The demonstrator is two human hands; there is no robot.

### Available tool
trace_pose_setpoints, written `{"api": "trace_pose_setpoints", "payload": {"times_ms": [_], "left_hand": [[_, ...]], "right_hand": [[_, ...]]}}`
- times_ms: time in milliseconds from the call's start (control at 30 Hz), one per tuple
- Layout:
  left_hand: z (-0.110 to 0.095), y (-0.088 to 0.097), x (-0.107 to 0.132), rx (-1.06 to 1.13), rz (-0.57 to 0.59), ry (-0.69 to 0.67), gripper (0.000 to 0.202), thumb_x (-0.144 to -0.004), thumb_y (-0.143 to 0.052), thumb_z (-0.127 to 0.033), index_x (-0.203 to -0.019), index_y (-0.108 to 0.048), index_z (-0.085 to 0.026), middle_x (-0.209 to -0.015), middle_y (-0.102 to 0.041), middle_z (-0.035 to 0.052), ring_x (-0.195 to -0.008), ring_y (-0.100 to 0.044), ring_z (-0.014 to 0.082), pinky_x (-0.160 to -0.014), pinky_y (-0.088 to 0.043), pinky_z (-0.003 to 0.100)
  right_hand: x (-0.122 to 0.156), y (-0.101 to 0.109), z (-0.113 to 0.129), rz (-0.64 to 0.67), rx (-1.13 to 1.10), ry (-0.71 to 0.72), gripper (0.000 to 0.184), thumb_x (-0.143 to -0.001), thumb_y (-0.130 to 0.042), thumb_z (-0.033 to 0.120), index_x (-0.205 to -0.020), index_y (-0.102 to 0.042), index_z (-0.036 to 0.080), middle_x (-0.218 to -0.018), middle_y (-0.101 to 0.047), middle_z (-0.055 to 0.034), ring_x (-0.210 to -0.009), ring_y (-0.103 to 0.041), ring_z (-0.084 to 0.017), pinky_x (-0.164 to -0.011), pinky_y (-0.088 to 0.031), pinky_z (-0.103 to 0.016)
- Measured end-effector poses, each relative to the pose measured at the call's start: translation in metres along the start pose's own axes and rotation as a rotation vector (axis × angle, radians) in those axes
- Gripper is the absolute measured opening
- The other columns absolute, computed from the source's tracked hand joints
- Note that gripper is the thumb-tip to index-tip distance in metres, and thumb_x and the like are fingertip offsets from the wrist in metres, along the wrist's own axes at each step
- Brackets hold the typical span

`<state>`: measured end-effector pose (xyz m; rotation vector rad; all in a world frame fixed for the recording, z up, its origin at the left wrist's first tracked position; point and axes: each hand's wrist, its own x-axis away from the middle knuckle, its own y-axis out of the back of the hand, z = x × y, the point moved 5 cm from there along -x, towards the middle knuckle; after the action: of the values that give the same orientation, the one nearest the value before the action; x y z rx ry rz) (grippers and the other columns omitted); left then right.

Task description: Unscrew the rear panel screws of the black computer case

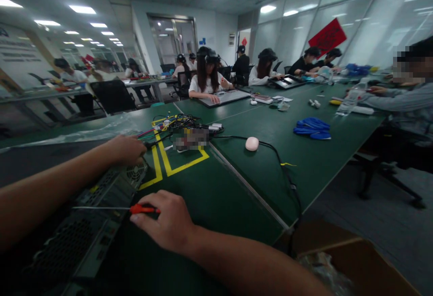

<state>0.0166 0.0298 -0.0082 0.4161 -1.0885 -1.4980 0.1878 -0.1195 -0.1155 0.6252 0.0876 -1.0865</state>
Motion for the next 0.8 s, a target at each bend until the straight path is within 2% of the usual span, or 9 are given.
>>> {"api": "trace_pose_setpoints", "payload": {"times_ms": [133, 233, 333, 400, 567, 633, 733, 800], "left_hand": [[-0.005, 0.005, 0.003, -0.005, 0.008, 0.014, 0.039, -0.109, -0.066, -0.030, -0.132, -0.096, -0.021, -0.153, -0.086, 0.0261, -0.149, -0.076, 0.0448, -0.115, -0.065, 0.053], [-0.007, 0.006, 0.004, 0.003, 0.004, 0.024, 0.038, -0.109, -0.068, -0.031, -0.135, -0.095, -0.022, -0.152, -0.087, 0.0252, -0.150, -0.076, 0.0445, -0.116, -0.064, 0.053], [-0.007, 0.007, 0.004, 0.000, 0.009, 0.029, 0.039, -0.109, -0.068, -0.030, -0.138, -0.094, -0.022, -0.152, -0.086, 0.0254, -0.151, -0.074, 0.0447, -0.117, -0.063, 0.054], [-0.008, 0.007, 0.003, -0.005, 0.019, 0.028, 0.041, -0.110, -0.068, -0.030, -0.141, -0.093, -0.021, -0.154, -0.086, 0.0260, -0.152, -0.074, 0.0451, -0.118, -0.063, 0.054], [-0.005, 0.007, -0.009, 0.011, 0.034, 0.071, 0.054, -0.109, -0.071, -0.029, -0.161, -0.084, -0.022, -0.154, -0.085, 0.0273, -0.148, -0.079, 0.0462, -0.117, -0.064, 0.056], [-0.002, 0.005, -0.016, 0.026, 0.043, 0.081, 0.053, -0.106, -0.074, -0.028, -0.158, -0.087, -0.022, -0.152, -0.086, 0.0273, -0.144, -0.081, 0.0472, -0.117, -0.065, 0.056], [0.002, 0.000, -0.025, 0.036, 0.058, 0.079, 0.044, -0.101, -0.081, -0.028, -0.143, -0.095, -0.023, -0.147, -0.088, 0.0265, -0.140, -0.083, 0.0494, -0.117, -0.064, 0.056], [0.006, -0.004, -0.029, 0.099, 0.008, 0.082, 0.036, -0.096, -0.085, -0.027, -0.129, -0.099, -0.022, -0.139, -0.091, 0.0269, -0.135, -0.084, 0.0520, -0.115, -0.065, 0.058]], "right_hand": [[0.001, 0.007, 0.004, -0.020, -0.023, 0.001, 0.025, -0.113, -0.085, 0.045, -0.114, -0.092, 0.021, -0.102, -0.085, -0.0056, -0.090, -0.076, -0.021, -0.089, -0.061, -0.034], [0.001, 0.006, 0.005, 0.004, -0.059, -0.013, 0.030, -0.115, -0.079, 0.048, -0.113, -0.090, 0.021, -0.099, -0.083, -0.0053, -0.087, -0.075, -0.021, -0.084, -0.059, -0.034], [0.002, 0.005, 0.003, -0.012, -0.102, -0.055, 0.031, -0.103, -0.089, 0.045, -0.123, -0.085, 0.021, -0.097, -0.082, -0.0022, -0.081, -0.072, -0.019, -0.078, -0.057, -0.032], [0.002, 0.006, 0.002, -0.035, -0.104, -0.069, 0.033, -0.094, -0.094, 0.039, -0.119, -0.080, 0.023, -0.089, -0.077, 0.0020, -0.074, -0.067, -0.018, -0.075, -0.054, -0.031], [0.001, 0.006, 0.005, -0.028, -0.161, -0.030, 0.018, -0.096, -0.087, 0.032, -0.101, -0.071, 0.026, -0.088, -0.077, 0.0017, -0.077, -0.069, -0.018, -0.079, -0.057, -0.032], [0.000, 0.006, 0.006, -0.023, -0.181, -0.029, 0.017, -0.097, -0.087, 0.033, -0.101, -0.072, 0.026, -0.091, -0.078, 0.0005, -0.079, -0.071, -0.019, -0.080, -0.059, -0.032], [0.000, 0.006, 0.006, -0.024, -0.208, -0.023, 0.018, -0.098, -0.087, 0.035, -0.102, -0.072, 0.026, -0.093, -0.080, -0.0006, -0.081, -0.073, -0.019, -0.081, -0.060, -0.033], [0.001, 0.005, 0.006, -0.018, -0.217, -0.017, 0.018, -0.099, -0.087, 0.036, -0.102, -0.073, 0.026, -0.095, -0.081, -0.0014, -0.082, -0.074, -0.020, -0.082, -0.062, -0.033]]}}
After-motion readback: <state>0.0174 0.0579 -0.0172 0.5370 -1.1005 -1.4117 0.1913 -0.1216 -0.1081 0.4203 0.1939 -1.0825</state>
